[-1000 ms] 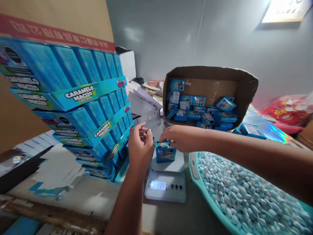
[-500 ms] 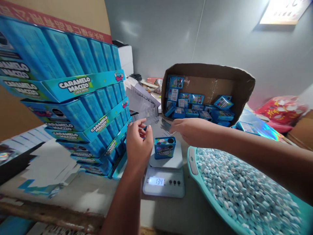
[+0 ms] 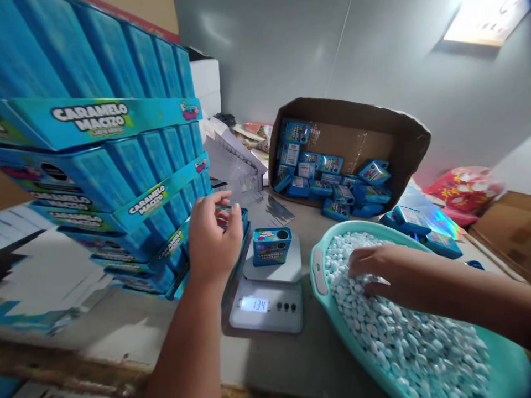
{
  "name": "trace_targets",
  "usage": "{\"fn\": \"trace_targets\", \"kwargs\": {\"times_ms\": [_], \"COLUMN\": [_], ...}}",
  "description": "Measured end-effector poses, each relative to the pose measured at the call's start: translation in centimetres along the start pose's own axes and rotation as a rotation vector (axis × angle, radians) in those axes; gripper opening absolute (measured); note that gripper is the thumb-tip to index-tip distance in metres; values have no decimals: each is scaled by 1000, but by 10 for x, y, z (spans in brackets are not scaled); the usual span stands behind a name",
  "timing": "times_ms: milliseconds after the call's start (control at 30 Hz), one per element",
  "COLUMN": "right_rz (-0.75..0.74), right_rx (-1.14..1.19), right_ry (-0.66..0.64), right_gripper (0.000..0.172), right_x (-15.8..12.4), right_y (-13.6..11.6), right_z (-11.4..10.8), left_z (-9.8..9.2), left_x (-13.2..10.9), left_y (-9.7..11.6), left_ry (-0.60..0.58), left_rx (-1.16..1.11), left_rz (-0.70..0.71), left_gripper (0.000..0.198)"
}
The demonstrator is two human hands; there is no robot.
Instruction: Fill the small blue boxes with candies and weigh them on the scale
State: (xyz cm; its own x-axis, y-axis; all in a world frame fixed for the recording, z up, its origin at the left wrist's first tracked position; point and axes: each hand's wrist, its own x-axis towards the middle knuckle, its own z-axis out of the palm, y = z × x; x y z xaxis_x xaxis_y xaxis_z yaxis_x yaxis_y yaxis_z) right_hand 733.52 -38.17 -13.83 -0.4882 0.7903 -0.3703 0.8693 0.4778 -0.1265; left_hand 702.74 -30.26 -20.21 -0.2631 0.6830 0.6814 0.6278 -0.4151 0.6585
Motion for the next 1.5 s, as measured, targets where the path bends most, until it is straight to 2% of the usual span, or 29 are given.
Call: {"fn": "trace_targets", "kwargs": {"times_ms": [67,167,367,433,567,667,800,933,1067,1267,1400,1500], "right_rz": [8,24,67,57,-13,-149,-253,-333,-419,-429,-406,-392], "right_rx": [44,47,-22,-34,-20,3,26,23,26,24,53,82], "right_ry": [-28,-56,-109,-67,132,268,325,294,246,254,265,273], "right_gripper": [10,13,17,21,19,21,20,21,21,22,29,33], "right_x": [-2,-2,-4,-4,9,34,80,124,146,142,133,127], "right_y": [-1,-2,-2,-4,-11,-22,-40,-47,-45,-47,-46,-43], "right_z": [0,1,-5,-12,-37,-59,-77,-73,-62,-57,-56,-55], "left_z": [-1,-1,3,5,9,9,11,14,15,14,14,16], "left_x": [2,2,-1,-2,-3,-5,-7,-7,-6,-4,-6,-8], "left_y": [-4,-6,2,3,3,3,4,2,1,5,6,7], "left_ry": [30,46,-21,-41,-78,-110,-154,-154,-148,-168,-225,-288], "left_rx": [-3,-46,-11,-17,-26,-38,-9,79,48,-203,-158,-181], "left_rz": [-47,-118,-14,-10,-11,5,-22,-141,-189,-292,-207,-199], "left_gripper": [31,31,28,26,25,24,25,40,46,42,31,26]}}
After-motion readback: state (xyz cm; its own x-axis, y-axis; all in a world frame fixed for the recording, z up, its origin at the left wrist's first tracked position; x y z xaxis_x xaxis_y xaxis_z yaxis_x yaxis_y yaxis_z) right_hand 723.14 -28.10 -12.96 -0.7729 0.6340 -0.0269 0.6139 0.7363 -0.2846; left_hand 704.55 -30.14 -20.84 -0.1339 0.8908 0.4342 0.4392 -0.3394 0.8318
